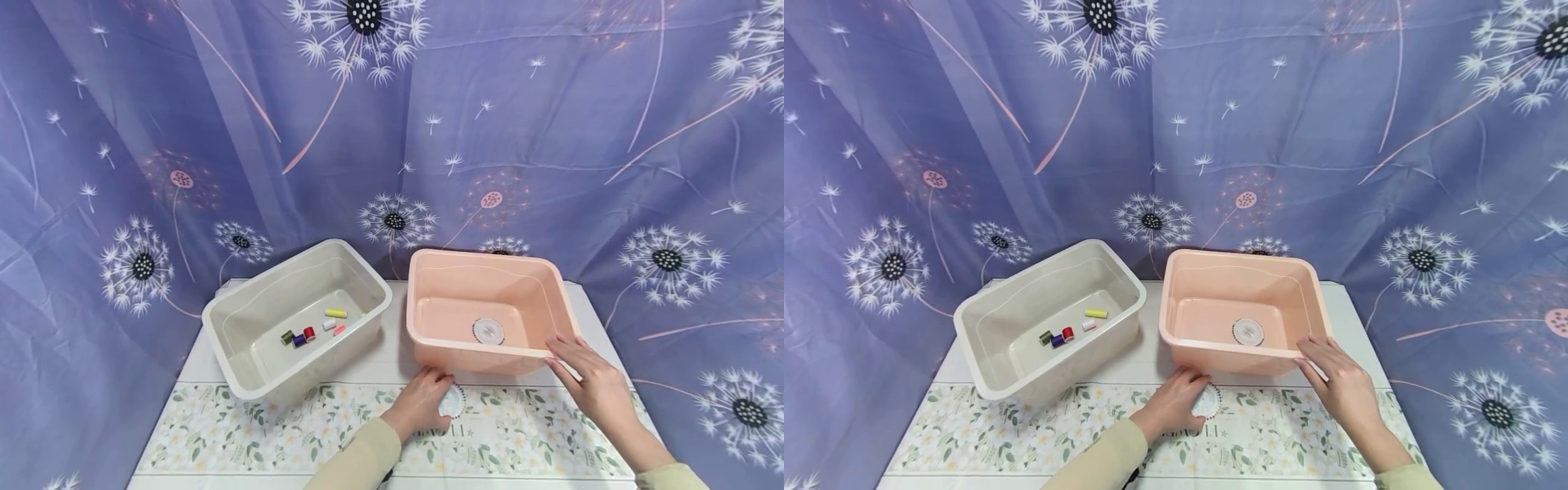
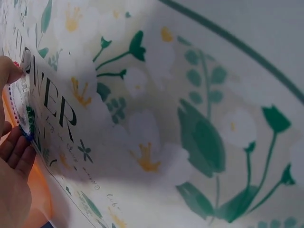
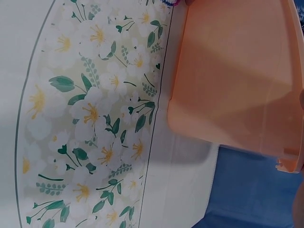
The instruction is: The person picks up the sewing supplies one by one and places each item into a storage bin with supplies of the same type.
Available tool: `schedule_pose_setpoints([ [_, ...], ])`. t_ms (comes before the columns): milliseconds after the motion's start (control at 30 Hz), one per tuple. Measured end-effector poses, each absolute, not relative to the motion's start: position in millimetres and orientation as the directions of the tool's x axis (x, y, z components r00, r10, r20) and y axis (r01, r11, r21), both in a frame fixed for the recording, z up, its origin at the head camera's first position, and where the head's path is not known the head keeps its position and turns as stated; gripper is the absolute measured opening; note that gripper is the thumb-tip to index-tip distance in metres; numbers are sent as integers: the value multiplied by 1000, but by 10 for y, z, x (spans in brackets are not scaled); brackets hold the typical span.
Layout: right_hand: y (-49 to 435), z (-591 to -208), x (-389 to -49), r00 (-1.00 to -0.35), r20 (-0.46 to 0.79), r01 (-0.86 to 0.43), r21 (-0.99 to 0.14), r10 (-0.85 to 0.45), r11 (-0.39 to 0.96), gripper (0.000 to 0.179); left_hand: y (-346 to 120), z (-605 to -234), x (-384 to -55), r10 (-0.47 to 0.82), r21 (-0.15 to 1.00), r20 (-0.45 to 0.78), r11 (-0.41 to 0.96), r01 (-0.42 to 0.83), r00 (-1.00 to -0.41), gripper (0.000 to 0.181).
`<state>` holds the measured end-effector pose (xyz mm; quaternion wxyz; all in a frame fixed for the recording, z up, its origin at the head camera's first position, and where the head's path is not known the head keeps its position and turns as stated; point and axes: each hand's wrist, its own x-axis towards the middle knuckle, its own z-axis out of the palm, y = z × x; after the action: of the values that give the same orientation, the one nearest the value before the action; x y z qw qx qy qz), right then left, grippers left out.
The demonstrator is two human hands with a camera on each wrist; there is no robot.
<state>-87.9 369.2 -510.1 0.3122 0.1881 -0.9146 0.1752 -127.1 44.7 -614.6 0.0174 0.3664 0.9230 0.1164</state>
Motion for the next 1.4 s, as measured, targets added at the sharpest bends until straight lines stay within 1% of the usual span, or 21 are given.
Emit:
schedule_pose_setpoints([
  [67,3681,-5096,-878,-735,637,-447,-195,-233,873,64,443,-6146,-1273,685,212,49,703,678,-726,84],
  [267,3676,-5081,-880,-737,636,-438,-190,-230,878,66,442,-6129,-1284,711,147,42,691,708,-702,86],
  [500,3688,-5090,-895,-717,656,-474,-212,-235,855,62,443,-6102,-1281,733,94,32,674,732,-679,85],
  [800,3676,-5084,-892,-722,653,-455,-198,-229,868,63,381,-6125,-1290,757,86,18,649,756,-653,87],
  [933,3675,-5086,-891,-725,648,-453,-193,-234,870,64,372,-6122,-1285,754,81,4,655,752,-657,88],
  [1133,3683,-5091,-889,-721,650,-455,-182,-241,872,66,396,-6115,-1281,762,67,6,646,761,-647,80],
  [1267,3682,-5092,-898,-712,659,-464,-183,-242,867,65,408,-6112,-1278,758,88,-3,650,755,-652,76],
  [1400,3680,-5092,-899,-710,662,-471,-190,-242,862,64,413,-6111,-1280,748,118,-9,660,742,-664,76],
])
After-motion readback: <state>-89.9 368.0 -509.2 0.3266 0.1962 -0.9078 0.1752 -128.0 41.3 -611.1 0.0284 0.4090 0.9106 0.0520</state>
